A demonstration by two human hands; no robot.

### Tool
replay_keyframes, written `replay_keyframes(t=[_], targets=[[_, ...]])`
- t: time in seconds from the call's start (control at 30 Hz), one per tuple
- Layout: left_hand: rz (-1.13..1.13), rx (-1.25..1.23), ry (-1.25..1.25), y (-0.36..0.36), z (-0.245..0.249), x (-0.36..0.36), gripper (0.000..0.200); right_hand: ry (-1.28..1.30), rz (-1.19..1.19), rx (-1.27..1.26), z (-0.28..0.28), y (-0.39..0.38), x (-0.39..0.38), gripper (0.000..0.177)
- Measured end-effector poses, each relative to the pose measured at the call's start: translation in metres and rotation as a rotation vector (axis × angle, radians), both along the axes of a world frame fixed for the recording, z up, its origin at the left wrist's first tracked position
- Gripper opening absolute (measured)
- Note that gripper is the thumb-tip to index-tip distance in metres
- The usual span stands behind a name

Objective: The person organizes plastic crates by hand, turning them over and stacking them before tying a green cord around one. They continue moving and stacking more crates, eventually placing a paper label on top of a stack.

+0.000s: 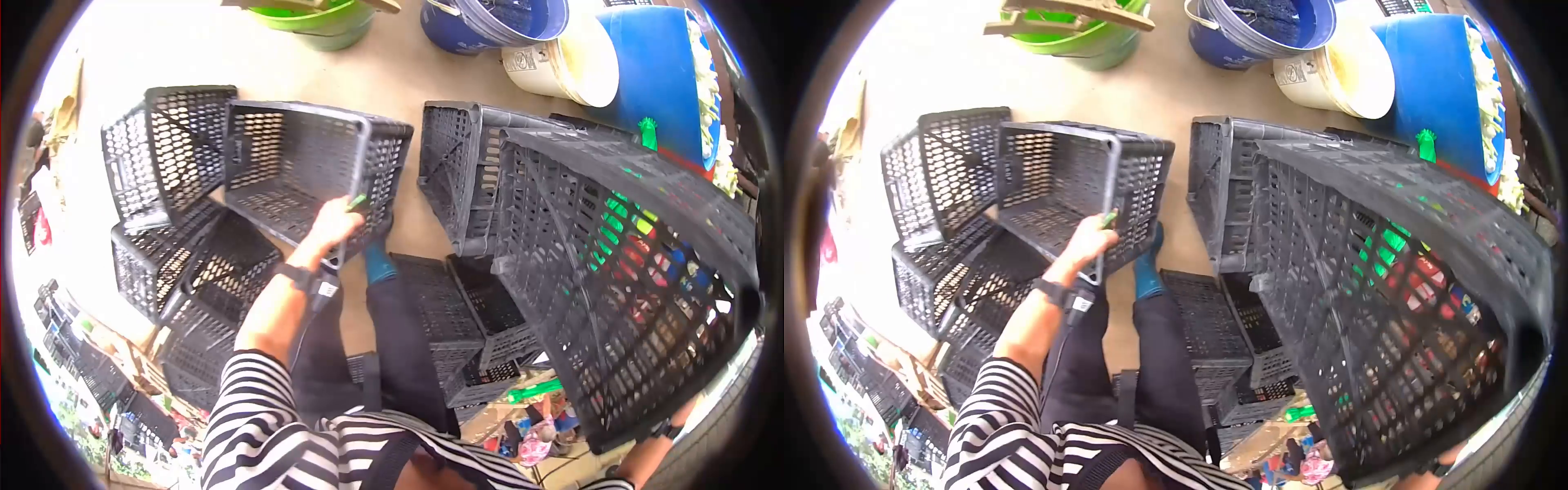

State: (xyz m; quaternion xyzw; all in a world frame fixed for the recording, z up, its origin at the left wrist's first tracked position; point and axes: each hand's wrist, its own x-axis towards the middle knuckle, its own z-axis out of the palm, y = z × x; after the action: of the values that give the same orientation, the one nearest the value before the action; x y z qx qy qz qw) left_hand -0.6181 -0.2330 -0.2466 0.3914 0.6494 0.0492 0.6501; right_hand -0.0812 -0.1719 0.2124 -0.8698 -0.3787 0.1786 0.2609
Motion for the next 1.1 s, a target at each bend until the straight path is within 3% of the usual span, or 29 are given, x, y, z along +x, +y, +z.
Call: replay_keyframes(t=[0.03,0.07,0.13,0.17,0.2,0.27,0.37,0.47,0.53,0.6,0.73,0.8,0.87,0.9,0.93,1.0,1.03,1.1], targets=[[0.148,-0.033,-0.121,-0.004,0.003,-0.027,0.045,0.005,0.010,0.016,-0.002,0.007,0.005,0.043],[0.360,-0.044,-0.228,0.010,0.051,-0.049,0.047,0.028,0.018,0.030,-0.004,0.014,0.008,0.043],[0.502,-0.083,-0.297,0.009,0.083,-0.099,0.049,0.056,0.040,0.041,-0.008,0.028,0.027,0.043],[0.507,-0.055,-0.281,0.006,0.093,-0.115,0.049,-0.422,0.338,-0.010,-0.009,0.032,0.038,0.044],[0.577,-0.095,-0.325,-0.002,0.097,-0.126,0.050,-0.286,0.270,0.028,-0.015,0.026,0.070,0.046],[0.661,-0.141,-0.376,-0.007,0.108,-0.131,0.050,-0.204,0.251,0.075,-0.021,0.031,0.059,0.047],[0.837,-0.137,-0.483,-0.019,0.114,-0.119,0.056,-0.254,0.302,0.056,-0.019,0.036,0.047,0.043],[0.867,-0.139,-0.531,-0.026,0.101,-0.118,0.056,-0.084,0.220,0.113,-0.016,0.042,0.018,0.047],[0.846,-0.151,-0.521,-0.033,0.103,-0.127,0.054,-0.116,0.205,0.094,-0.010,0.044,0.001,0.046],[0.836,-0.134,-0.458,-0.048,0.087,-0.146,0.052,-0.211,0.232,0.103,-0.005,0.041,-0.022,0.043],[0.752,-0.198,-0.321,-0.065,0.074,-0.204,0.041,-0.076,0.190,0.110,0.007,0.032,-0.062,0.041],[0.656,-0.067,-0.204,-0.072,0.069,-0.234,0.034,-0.178,0.214,0.180,0.007,0.023,-0.096,0.040],[0.639,-0.071,-0.101,-0.088,0.066,-0.258,0.032,-0.191,0.195,0.086,0.019,0.017,-0.130,0.035],[0.539,0.003,-0.059,-0.099,0.054,-0.273,0.034,-0.094,0.213,0.139,0.020,0.016,-0.156,0.030],[0.555,0.020,-0.058,-0.103,0.051,-0.277,0.034,0.046,0.267,0.004,0.028,0.013,-0.140,0.028],[0.322,0.265,0.727,-0.112,0.058,-0.277,0.038,0.115,0.262,0.047,0.032,0.008,-0.193,0.027],[0.330,0.328,0.875,-0.114,0.072,-0.271,0.042,0.118,0.327,0.011,0.038,0.006,-0.198,0.027],[0.365,0.321,0.925,-0.123,0.074,-0.278,0.037,0.108,0.365,0.031,0.057,0.006,-0.231,0.028]])
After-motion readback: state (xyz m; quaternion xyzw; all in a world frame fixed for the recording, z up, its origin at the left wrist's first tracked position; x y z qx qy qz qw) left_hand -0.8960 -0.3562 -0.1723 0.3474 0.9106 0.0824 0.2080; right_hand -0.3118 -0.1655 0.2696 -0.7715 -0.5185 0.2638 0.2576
